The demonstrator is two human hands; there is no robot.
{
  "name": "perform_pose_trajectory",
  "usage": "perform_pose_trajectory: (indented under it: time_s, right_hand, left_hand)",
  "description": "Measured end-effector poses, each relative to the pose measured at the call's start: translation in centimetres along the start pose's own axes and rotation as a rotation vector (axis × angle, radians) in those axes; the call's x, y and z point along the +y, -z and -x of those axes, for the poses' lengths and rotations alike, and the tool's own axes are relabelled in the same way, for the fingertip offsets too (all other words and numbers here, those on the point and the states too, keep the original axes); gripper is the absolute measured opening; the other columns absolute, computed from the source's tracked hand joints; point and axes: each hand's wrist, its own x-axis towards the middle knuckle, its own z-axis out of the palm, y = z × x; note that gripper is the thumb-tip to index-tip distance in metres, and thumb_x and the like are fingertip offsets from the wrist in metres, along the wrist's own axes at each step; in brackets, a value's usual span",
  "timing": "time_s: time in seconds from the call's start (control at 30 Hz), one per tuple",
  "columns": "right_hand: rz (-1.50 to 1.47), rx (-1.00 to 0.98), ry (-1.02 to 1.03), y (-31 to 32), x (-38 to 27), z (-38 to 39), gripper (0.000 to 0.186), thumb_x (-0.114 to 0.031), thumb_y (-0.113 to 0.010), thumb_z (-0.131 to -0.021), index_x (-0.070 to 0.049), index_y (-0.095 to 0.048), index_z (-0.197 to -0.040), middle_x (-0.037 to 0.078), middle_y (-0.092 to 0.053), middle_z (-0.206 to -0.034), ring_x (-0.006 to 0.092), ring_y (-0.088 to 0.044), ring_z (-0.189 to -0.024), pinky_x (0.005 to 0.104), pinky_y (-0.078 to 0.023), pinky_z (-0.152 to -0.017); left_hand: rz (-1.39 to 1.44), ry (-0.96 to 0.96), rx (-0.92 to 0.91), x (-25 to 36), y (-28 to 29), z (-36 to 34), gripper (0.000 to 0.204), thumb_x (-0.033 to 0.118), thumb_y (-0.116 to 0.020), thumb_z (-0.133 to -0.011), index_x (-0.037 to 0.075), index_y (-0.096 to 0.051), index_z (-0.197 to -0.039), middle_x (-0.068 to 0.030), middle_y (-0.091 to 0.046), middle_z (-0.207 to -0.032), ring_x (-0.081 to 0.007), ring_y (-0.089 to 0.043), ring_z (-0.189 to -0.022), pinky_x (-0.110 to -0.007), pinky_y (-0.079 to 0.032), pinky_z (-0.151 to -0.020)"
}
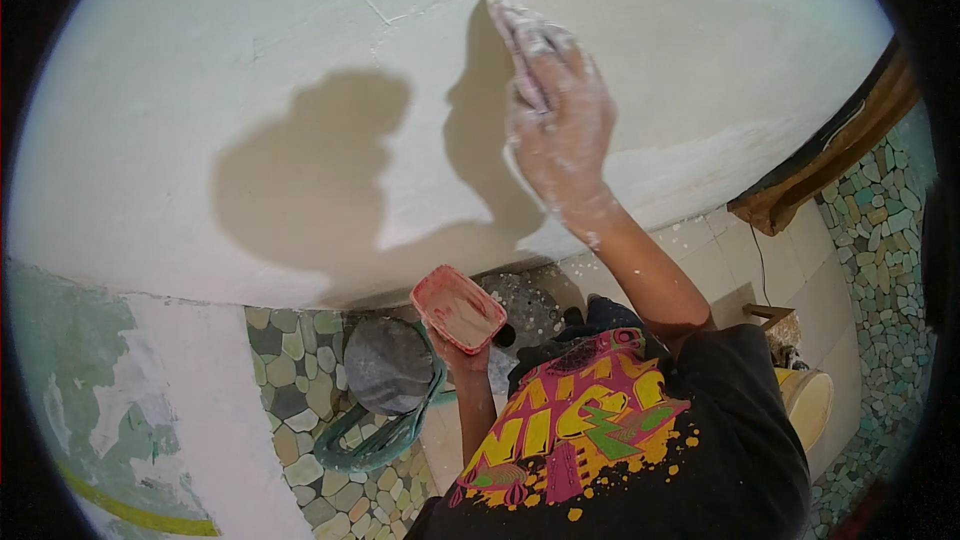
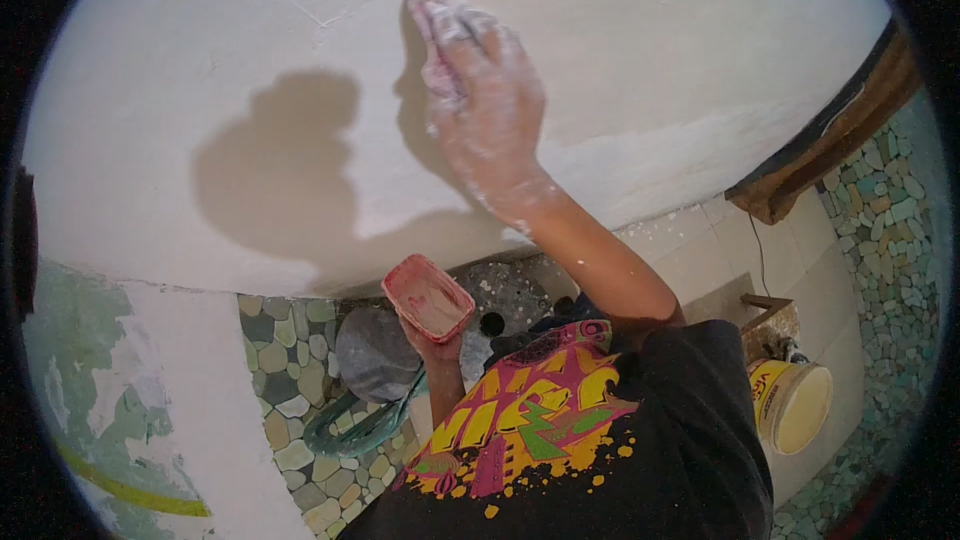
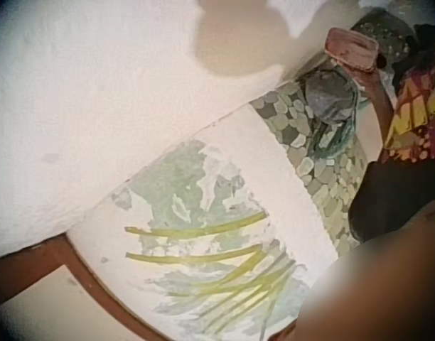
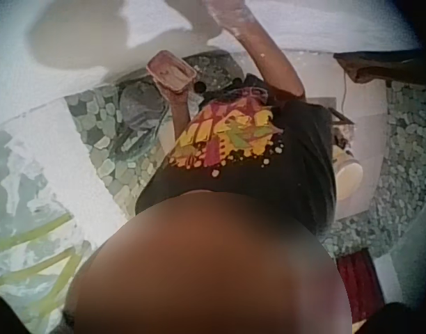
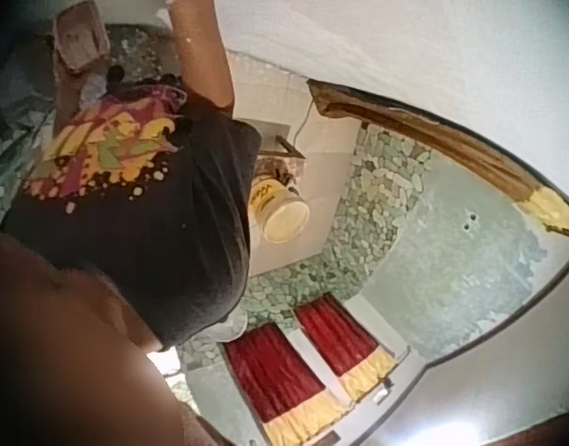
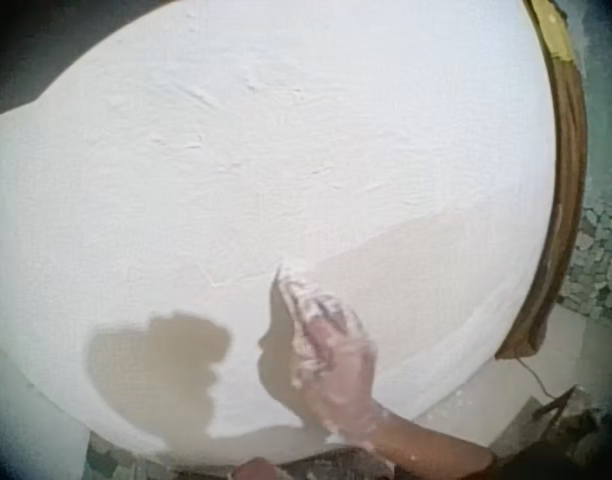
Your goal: Applying plaster or wall filler to repair small holes or imperfections in a wall using a putty knife/spatula.
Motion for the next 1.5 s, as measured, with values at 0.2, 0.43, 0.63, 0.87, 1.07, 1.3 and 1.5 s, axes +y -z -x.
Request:
perform_pose_trajectory:
  time_s: [0.2,0.43,0.63,0.87,1.07,1.3,1.5]
  right_hand:
    - [0.204,-0.275,0.224,1.4,0.6,0.6,0.064,0.001,-0.068,-0.075,-0.011,-0.06,-0.138,0.012,-0.061,-0.133,0.0349,-0.058,-0.12,0.0432,-0.049,-0.1]
    - [0.562,-0.668,0.515,3.5,8.5,6.7,0.064,-0.02,-0.065,-0.084,-0.013,-0.05,-0.146,0.009,-0.048,-0.149,0.0331,-0.047,-0.137,0.0482,-0.039,-0.113]
    - [0.598,-0.846,0.428,5.4,14.0,12.4,0.067,-0.018,-0.067,-0.083,-0.013,-0.05,-0.147,0.008,-0.048,-0.15,0.0298,-0.045,-0.139,0.0502,-0.037,-0.116]
    - [0.375,-0.503,0.49,6.6,6.4,3.2,0.063,-0.007,-0.07,-0.079,-0.013,-0.059,-0.14,0.006,-0.058,-0.142,0.0288,-0.052,-0.134,0.0466,-0.042,-0.112]
    - [0.46,-0.36,0.574,3.9,4.9,-1.1,0.066,-0.008,-0.075,-0.074,-0.017,-0.062,-0.138,0.005,-0.061,-0.136,0.0289,-0.057,-0.126,0.0434,-0.046,-0.107]
    - [0.442,-0.447,0.426,4.0,5.2,2.6,0.071,-0.007,-0.077,-0.07,-0.018,-0.061,-0.138,0.003,-0.06,-0.138,0.0276,-0.057,-0.126,0.0404,-0.048,-0.105]
    - [0.387,-0.568,0.279,3.9,6.4,6.0,0.07,-0.008,-0.077,-0.071,-0.017,-0.06,-0.138,0.003,-0.06,-0.137,0.0285,-0.056,-0.126,0.0412,-0.048,-0.106]
  left_hand:
    - [0.012,0.016,-0.062,-0.3,-2.1,-1.4,0.062,0.053,-0.054,-0.098,0.016,-0.046,-0.147,-0.0101,-0.053,-0.146,-0.0348,-0.053,-0.131,-0.058,-0.046,-0.107]
    - [-0.002,-0.003,-0.005,-1.5,-1.3,-1.1,0.063,0.054,-0.053,-0.098,0.015,-0.046,-0.147,-0.0106,-0.054,-0.144,-0.0352,-0.054,-0.13,-0.059,-0.047,-0.106]
    - [0.021,0.045,-0.003,-1.7,0.0,0.9,0.062,0.053,-0.052,-0.098,0.015,-0.046,-0.146,-0.0095,-0.055,-0.143,-0.0349,-0.055,-0.129,-0.058,-0.047,-0.105]
    - [-0.028,0.016,0.032,-1.1,-0.4,1.9,0.061,0.053,-0.051,-0.098,0.016,-0.045,-0.147,-0.0089,-0.054,-0.144,-0.0339,-0.054,-0.131,-0.058,-0.046,-0.106]
    - [-0.048,0.033,-0.001,-1.2,-1.3,0.9,0.064,0.054,-0.052,-0.098,0.016,-0.043,-0.149,-0.009,-0.052,-0.146,-0.0338,-0.052,-0.132,-0.057,-0.045,-0.108]
    - [-0.061,0.033,0.05,-2.1,-0.9,0.2,0.066,0.057,-0.052,-0.098,0.016,-0.043,-0.149,-0.0085,-0.051,-0.147,-0.0336,-0.052,-0.132,-0.056,-0.045,-0.109]
    - [-0.018,0.061,0.074,-2.3,-1.1,-0.9,0.063,0.054,-0.053,-0.099,0.014,-0.046,-0.147,-0.011,-0.055,-0.143,-0.0365,-0.055,-0.128,-0.062,-0.046,-0.104]
